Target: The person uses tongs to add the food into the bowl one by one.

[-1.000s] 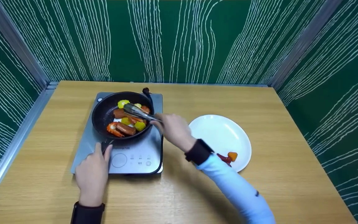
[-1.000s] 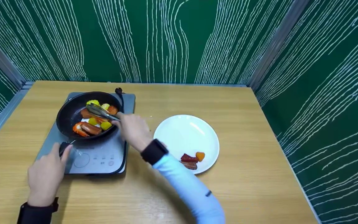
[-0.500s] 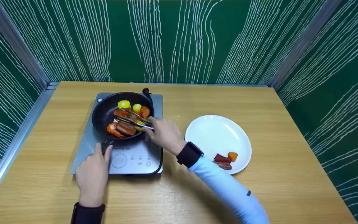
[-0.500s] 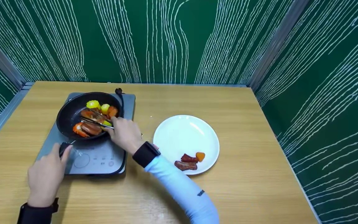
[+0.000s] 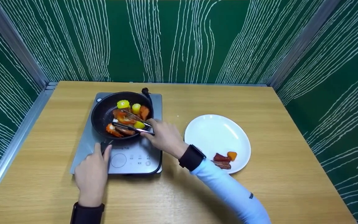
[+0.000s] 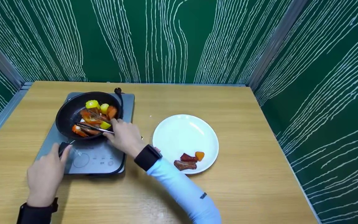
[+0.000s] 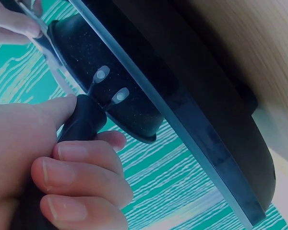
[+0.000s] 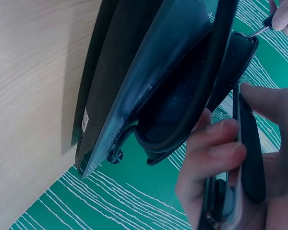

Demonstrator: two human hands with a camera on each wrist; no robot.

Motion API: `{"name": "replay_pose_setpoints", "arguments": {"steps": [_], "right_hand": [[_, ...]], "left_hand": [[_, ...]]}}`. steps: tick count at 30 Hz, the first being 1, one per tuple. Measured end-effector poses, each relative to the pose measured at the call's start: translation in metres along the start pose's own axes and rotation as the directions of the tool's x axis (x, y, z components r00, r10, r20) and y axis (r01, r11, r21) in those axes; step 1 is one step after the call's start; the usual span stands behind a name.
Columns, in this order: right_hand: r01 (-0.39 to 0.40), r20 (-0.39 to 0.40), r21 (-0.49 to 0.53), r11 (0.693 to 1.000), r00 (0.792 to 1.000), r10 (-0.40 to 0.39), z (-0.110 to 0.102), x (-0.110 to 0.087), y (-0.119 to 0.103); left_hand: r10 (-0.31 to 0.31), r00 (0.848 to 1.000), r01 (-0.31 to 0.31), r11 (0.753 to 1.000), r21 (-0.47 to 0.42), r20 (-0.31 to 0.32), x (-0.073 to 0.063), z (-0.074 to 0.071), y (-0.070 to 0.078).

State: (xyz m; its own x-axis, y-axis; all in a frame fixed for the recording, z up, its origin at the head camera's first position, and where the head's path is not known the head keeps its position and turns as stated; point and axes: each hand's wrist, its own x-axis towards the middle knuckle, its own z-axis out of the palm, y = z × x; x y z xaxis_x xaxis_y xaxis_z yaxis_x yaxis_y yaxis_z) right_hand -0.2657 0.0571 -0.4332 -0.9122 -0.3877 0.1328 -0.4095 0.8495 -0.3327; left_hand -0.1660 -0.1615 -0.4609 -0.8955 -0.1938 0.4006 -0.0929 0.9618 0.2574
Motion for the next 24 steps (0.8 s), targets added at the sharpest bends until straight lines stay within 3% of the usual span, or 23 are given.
{"name": "replay_pose_setpoints", "arguments": {"steps": [8, 14, 24], "right_hand": [[0.007, -0.034, 0.014, 1.0, 0.999, -0.007, -0.002, -0.007, 0.003], [0.007, -0.057, 0.024, 1.0, 0.998, -0.005, -0.005, -0.02, 0.009], [-0.006, -0.077, 0.07, 0.998, 0.997, 0.012, -0.013, -0.048, 0.022]], "left_hand": [[-0.003, 1.0, 0.003, 1.0, -0.009, -0.025, -0.001, 0.0, 0.0], [-0.016, 0.999, 0.016, 1.0, -0.002, 0.03, 0.0, -0.001, -0.001], [-0.015, 0.999, 0.015, 1.0, -0.005, 0.04, 0.001, -0.001, -0.001]]}}
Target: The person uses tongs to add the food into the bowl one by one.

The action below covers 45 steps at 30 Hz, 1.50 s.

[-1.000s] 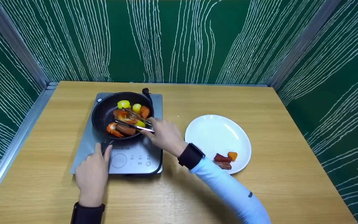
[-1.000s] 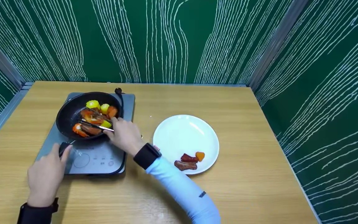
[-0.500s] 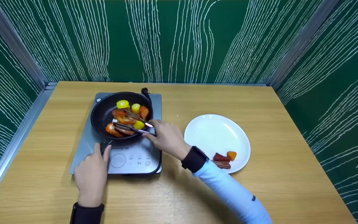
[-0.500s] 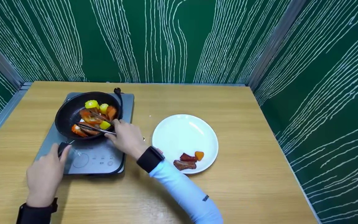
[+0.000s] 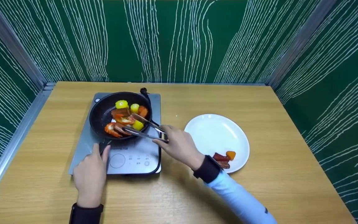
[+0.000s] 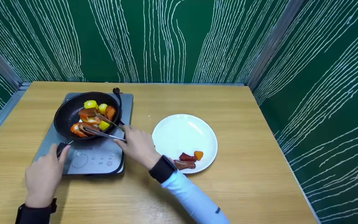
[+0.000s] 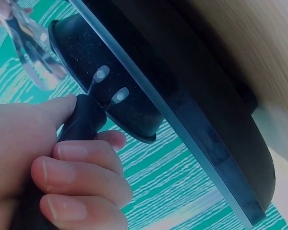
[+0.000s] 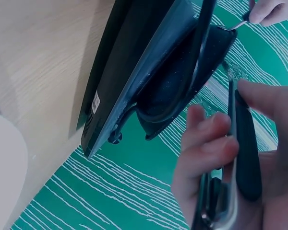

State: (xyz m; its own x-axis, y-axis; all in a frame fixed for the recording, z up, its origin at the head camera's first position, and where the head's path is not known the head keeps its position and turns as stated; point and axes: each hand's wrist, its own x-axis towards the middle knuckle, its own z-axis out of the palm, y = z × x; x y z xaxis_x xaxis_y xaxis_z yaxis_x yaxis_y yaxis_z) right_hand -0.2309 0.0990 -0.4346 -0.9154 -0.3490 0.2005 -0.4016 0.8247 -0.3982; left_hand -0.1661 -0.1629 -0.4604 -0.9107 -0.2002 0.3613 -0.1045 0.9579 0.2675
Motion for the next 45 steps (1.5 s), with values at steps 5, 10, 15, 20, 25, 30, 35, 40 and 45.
{"name": "replay_pose_setpoints", "arguments": {"steps": [5, 10, 15, 20, 25, 30, 35, 40, 45], "right_hand": [[0.003, 0.013, 0.038, 0.999, 1.0, -0.003, -0.01, -0.024, 0.006], [-0.006, 0.009, 0.024, 1.0, 1.0, 0.006, -0.022, -0.053, 0.02], [-0.044, -0.015, 0.003, 0.999, 0.999, 0.044, -0.033, -0.082, 0.046], [-0.125, -0.068, -0.054, 0.991, 0.99, 0.122, -0.046, -0.113, 0.079], [-0.265, -0.106, -0.124, 0.956, 0.962, 0.252, -0.068, -0.146, 0.108], [-0.424, -0.038, -0.208, 0.881, 0.904, 0.426, -0.087, -0.17, 0.13], [-0.56, 0.058, -0.26, 0.787, 0.804, 0.591, -0.095, -0.181, 0.14], [-0.554, -0.016, -0.283, 0.783, 0.819, 0.574, -0.092, -0.189, 0.138], [-0.527, -0.068, -0.312, 0.791, 0.843, 0.534, -0.087, -0.193, 0.135]], "left_hand": [[0.008, 1.0, -0.008, 1.0, -0.008, -0.017, 0.001, -0.001, 0.001], [0.024, 0.998, -0.024, 1.0, 0.001, -0.051, 0.0, 0.0, 0.002], [0.022, 0.998, -0.021, 1.0, 0.015, -0.061, -0.001, 0.0, 0.003], [0.005, 1.0, -0.004, 1.0, 0.01, -0.025, -0.001, -0.001, 0.004], [0.011, 1.0, -0.01, 1.0, 0.008, -0.026, 0.0, 0.0, 0.005], [0.008, 0.999, -0.008, 1.0, 0.009, -0.04, -0.001, 0.001, 0.004], [0.006, 1.0, -0.006, 1.0, 0.005, -0.029, -0.001, 0.0, 0.003], [0.022, 0.998, -0.022, 1.0, 0.0, -0.058, -0.001, 0.0, 0.002], [0.025, 0.998, -0.026, 1.0, -0.012, -0.057, -0.002, 0.0, 0.001]]}}
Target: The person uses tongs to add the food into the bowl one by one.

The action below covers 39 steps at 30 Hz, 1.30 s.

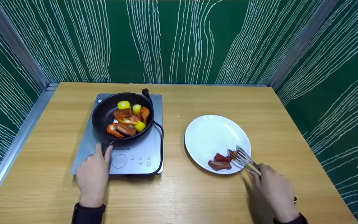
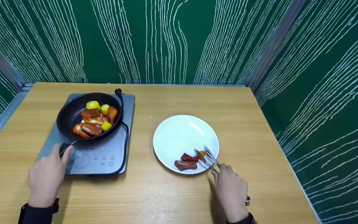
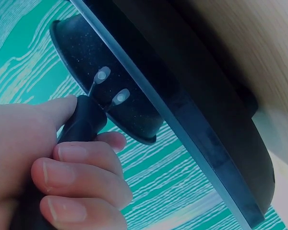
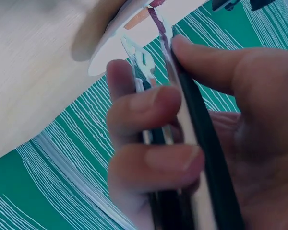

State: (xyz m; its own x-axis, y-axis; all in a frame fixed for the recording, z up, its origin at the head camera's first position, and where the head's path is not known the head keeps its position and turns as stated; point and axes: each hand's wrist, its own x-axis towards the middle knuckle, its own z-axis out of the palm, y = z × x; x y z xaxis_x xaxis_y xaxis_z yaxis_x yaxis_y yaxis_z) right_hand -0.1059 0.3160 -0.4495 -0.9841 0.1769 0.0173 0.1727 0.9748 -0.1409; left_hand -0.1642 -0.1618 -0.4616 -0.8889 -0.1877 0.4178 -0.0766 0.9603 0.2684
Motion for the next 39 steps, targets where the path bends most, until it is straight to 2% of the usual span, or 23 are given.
{"name": "replay_pose_setpoints", "arguments": {"steps": [7, 18, 22, 27, 29, 32, 39], "right_hand": [[-0.014, 0.028, -0.023, 1.0, 1.0, 0.015, 0.002, 0.001, -0.001], [-0.037, 0.038, -0.008, 0.999, 0.999, 0.037, -0.001, 0.002, -0.004], [-0.015, -0.006, 0.003, 1.0, 1.0, 0.015, -0.001, 0.002, -0.007], [0.037, -0.101, 0.017, 0.999, 0.994, -0.035, -0.002, 0.003, -0.016], [0.067, -0.135, 0.015, 0.998, 0.989, -0.064, -0.002, 0.006, -0.022], [0.116, -0.162, 0.005, 0.993, 0.98, -0.113, -0.002, 0.012, -0.032], [0.25, -0.26, -0.002, 0.968, 0.935, -0.242, -0.006, 0.03, -0.062]], "left_hand": [[-0.002, 1.0, 0.002, 1.0, 0.0, 0.002, 0.001, 0.001, -0.001], [-0.039, 0.997, 0.04, 0.999, -0.008, 0.066, 0.003, -0.001, 0.0], [-0.043, 0.997, 0.044, 0.999, -0.007, 0.06, 0.003, -0.001, 0.001], [-0.004, 1.0, 0.004, 1.0, 0.012, -0.019, 0.0, -0.001, 0.001], [0.003, 0.999, -0.003, 1.0, 0.02, -0.032, 0.0, -0.001, 0.001], [-0.007, 1.0, 0.008, 1.0, 0.012, -0.013, 0.0, -0.001, 0.001], [-0.025, 0.999, 0.025, 1.0, 0.001, 0.04, 0.002, -0.001, 0.001]]}}
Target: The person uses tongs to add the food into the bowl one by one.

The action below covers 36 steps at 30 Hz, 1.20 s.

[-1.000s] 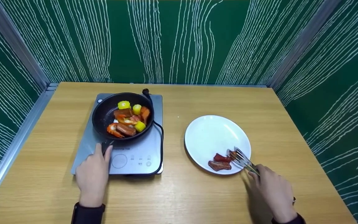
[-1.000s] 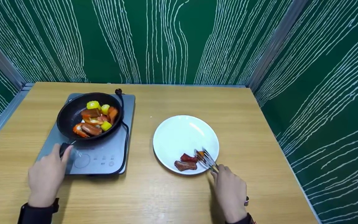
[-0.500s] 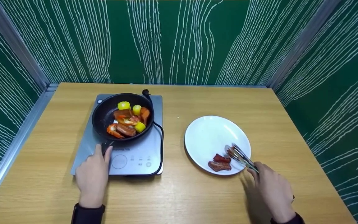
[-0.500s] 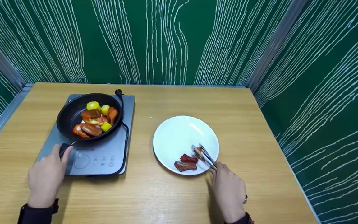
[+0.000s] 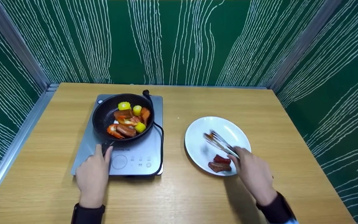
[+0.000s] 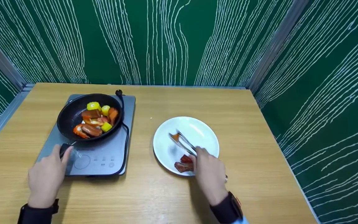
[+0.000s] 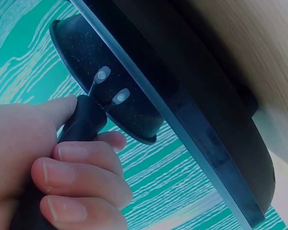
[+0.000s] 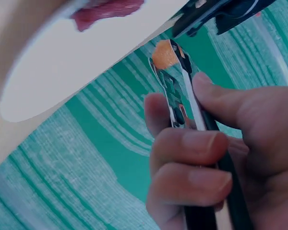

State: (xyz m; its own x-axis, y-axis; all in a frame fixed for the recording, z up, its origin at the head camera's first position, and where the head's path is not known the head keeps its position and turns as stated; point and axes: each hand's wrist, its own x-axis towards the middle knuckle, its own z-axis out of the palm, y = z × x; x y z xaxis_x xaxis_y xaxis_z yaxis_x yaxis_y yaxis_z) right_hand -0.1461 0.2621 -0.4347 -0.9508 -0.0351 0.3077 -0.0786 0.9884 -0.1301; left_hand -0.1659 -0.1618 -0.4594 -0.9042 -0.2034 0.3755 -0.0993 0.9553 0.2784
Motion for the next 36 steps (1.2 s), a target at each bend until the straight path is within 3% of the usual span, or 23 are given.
{"name": "replay_pose_setpoints", "arguments": {"steps": [6, 13, 17, 21, 29, 36], "right_hand": [[0.11, -0.053, 0.063, 0.992, 0.993, -0.107, 0.003, 0.028, -0.028], [0.241, -0.096, 0.146, 0.96, 0.969, -0.228, 0.005, 0.059, -0.077], [0.302, -0.098, 0.181, 0.936, 0.953, -0.288, 0.011, 0.072, -0.107], [0.325, -0.064, 0.202, 0.924, 0.946, -0.319, 0.021, 0.083, -0.13], [0.349, 0.0, 0.201, 0.916, 0.935, -0.356, 0.032, 0.095, -0.161], [0.364, 0.035, 0.187, 0.912, 0.926, -0.377, 0.04, 0.095, -0.173]], "left_hand": [[0.014, 1.0, -0.014, 1.0, 0.01, -0.002, 0.003, 0.0, 0.001], [-0.001, 1.0, 0.001, 1.0, 0.011, 0.008, 0.003, 0.0, 0.001], [0.011, 0.999, -0.011, 1.0, 0.01, -0.031, 0.001, 0.0, 0.0], [0.027, 0.998, -0.027, 1.0, 0.007, -0.064, -0.001, 0.001, 0.0], [-0.003, 1.0, 0.003, 1.0, 0.0, 0.001, -0.001, 0.0, -0.001], [-0.007, 1.0, 0.007, 1.0, -0.002, 0.012, -0.001, 0.0, 0.0]]}}
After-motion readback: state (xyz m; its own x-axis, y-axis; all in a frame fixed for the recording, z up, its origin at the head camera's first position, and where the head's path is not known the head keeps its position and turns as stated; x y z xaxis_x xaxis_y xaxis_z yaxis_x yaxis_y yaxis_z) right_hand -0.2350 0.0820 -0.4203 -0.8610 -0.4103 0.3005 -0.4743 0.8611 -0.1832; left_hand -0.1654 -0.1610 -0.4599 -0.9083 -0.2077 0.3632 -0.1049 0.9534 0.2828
